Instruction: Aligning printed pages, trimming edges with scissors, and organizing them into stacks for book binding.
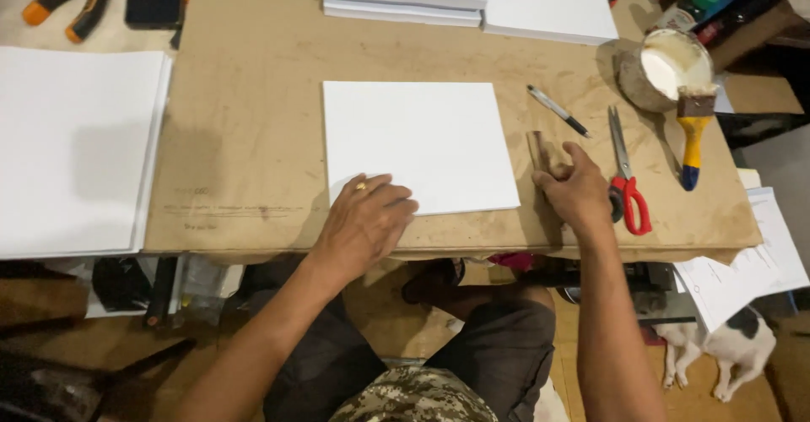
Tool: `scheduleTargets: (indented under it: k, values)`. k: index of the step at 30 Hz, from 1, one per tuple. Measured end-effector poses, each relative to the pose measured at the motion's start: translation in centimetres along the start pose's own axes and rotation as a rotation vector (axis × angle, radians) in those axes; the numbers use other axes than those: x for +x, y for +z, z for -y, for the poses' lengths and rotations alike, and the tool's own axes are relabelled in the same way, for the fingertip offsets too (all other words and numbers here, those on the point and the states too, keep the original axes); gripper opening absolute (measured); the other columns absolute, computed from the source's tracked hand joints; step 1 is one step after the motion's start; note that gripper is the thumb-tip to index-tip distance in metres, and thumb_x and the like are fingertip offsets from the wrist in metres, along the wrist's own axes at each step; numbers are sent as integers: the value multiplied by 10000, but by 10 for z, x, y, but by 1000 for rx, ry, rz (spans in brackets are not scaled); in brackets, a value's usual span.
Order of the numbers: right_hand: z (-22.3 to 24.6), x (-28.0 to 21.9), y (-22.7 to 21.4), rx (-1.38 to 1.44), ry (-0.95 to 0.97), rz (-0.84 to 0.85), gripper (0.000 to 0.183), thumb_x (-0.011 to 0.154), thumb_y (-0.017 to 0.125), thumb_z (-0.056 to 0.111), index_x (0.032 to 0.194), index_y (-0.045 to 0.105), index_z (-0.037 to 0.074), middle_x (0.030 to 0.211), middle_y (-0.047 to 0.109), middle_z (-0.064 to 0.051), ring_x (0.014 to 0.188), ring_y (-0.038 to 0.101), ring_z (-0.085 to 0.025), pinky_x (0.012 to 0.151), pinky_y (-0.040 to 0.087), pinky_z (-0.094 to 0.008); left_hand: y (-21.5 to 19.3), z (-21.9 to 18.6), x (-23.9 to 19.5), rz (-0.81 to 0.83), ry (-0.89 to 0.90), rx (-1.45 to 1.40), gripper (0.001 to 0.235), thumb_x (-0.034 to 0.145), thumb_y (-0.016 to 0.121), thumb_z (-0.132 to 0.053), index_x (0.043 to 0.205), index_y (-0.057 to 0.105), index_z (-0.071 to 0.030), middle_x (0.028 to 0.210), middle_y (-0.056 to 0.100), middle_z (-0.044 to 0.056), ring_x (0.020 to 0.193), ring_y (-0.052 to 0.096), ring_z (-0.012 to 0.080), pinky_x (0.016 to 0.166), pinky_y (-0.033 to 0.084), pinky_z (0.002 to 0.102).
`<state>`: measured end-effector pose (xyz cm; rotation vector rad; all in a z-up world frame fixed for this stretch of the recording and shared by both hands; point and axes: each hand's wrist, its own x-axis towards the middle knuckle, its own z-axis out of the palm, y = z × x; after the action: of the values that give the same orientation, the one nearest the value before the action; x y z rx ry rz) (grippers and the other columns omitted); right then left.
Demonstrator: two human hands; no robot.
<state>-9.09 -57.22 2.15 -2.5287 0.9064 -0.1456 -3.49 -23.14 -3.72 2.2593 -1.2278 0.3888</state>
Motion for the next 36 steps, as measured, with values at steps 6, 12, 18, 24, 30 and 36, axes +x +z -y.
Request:
scheduleTargets:
  k: [6, 12, 18, 24, 30, 36]
  values:
    - [-19, -35, 15, 13, -160, -101, 393, 999, 622, 307, 1216, 709, -8, 1028, 666, -304, 1058, 636, -535, 920, 487, -623, -65, 38, -6, 90, -39, -47, 362, 900, 683, -362, 1161, 781, -132, 1235, 724, 205, 1254, 612, 455, 1043, 403, 645]
    - [113, -176, 19, 156, -444, 57, 588, 925, 552, 109, 1510, 493, 105, 876, 708, -384, 818, 673, -616, 615, 506, -702, -107, 58, -5, 382, -376, -75, 731, 767, 724, -697, 1398, 656, -336, 1555, 532, 108, 1474, 368, 502, 1174, 228, 723]
    - [124, -192, 134, -114, -932, -77, 710, 1063, 520, 96, 1662, 140, 133, 667, 531, 4, 433, 347, -146, 370, 211, -339, -101, 68, -11, 378, -369, -94, 784, 791, 694, -668, 1503, 507, -397, 1648, 367, -65, 1571, 155, 298, 1187, 29, 618]
    - [37, -139, 78, -213, -671, -215, 871, 912, 600, -96, 1639, 287, 267, 603, 444, 94, 427, 276, -100, 357, 225, -304, -101, 76, -8, 386, -372, -128, 835, 710, 729, -709, 1471, 542, -420, 1638, 385, -73, 1570, 165, 307, 1184, 12, 643]
    - [3, -102, 36, -108, -353, -158, 485, 1082, 492, 179, 1564, 454, 146, 451, 435, 35, 322, 334, -107, 261, 350, -263, -116, 79, 0, 500, -415, -171, 860, 700, 736, -694, 1487, 515, -429, 1660, 340, -118, 1590, 120, 262, 1217, -32, 601]
    - [62, -155, 36, 81, -220, -17, 579, 1047, 501, 230, 1603, 340, 241, 506, 477, 40, 346, 401, -117, 276, 430, -269, -112, 86, -3, 512, -305, -100, 865, 747, 657, -746, 1521, 468, -411, 1668, 317, -85, 1559, 154, 350, 1189, 11, 651]
